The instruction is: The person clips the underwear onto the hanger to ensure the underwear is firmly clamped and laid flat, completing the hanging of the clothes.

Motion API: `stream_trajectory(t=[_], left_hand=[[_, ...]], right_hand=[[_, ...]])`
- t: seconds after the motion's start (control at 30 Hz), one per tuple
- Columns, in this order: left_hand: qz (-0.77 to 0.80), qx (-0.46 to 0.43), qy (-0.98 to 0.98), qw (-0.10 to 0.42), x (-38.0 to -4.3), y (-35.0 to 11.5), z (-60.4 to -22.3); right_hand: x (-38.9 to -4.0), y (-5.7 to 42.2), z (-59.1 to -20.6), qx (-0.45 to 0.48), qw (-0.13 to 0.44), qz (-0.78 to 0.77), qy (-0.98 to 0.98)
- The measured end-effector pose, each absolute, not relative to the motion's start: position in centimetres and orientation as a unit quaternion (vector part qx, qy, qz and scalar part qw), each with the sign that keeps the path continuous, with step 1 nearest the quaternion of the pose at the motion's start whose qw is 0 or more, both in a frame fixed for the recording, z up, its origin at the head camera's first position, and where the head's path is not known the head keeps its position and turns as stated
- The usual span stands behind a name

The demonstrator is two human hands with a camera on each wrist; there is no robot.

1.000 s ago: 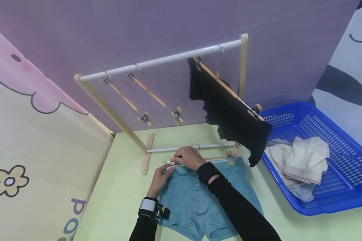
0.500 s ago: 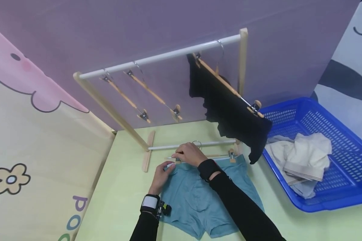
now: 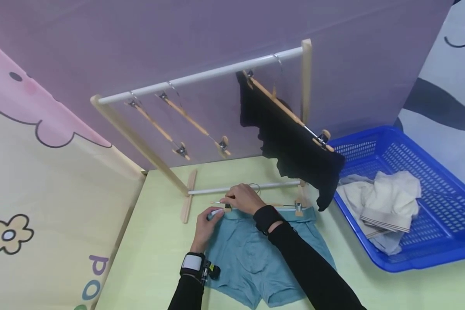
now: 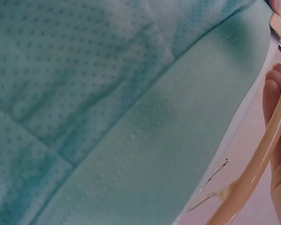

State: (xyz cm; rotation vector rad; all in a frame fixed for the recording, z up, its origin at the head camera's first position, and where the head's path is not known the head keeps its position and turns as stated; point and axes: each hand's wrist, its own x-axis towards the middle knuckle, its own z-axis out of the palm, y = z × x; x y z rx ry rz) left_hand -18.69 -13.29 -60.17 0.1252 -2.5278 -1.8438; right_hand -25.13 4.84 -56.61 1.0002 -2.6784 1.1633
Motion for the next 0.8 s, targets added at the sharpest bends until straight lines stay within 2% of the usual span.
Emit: stream_trajectory(t=[0.2, 0.33, 0.57, 0.7, 0.8], left_hand=[[-0.595, 0.014, -0.804, 0.025, -17.9, -13.0, -57.6], [-0.596, 0.010, -0.803, 0.022, -18.1, -12.9, -57.3], [-0.597, 0.025, -0.802, 0.009, -19.1, -13.3, -60.1], [-0.586, 0.016, -0.810, 0.010, -19.6, -13.6, -61.5], [-0.576, 0.019, -0.817, 0.006, -19.7, -13.7, -61.7]], right_hand=[[-25.2, 5.0, -57.0, 0.334, 0.021, 0.368, -0.867], [-25.2, 5.0, -57.0, 0.334, 0.013, 0.367, -0.868], [-24.3, 5.2, -56.8, 0.293, -0.026, 0.350, -0.889], [-22.1, 7.0, -55.9, 0.241, -0.042, 0.350, -0.904], [-19.9, 9.6, -55.5, 0.210, -0.024, 0.361, -0.908]])
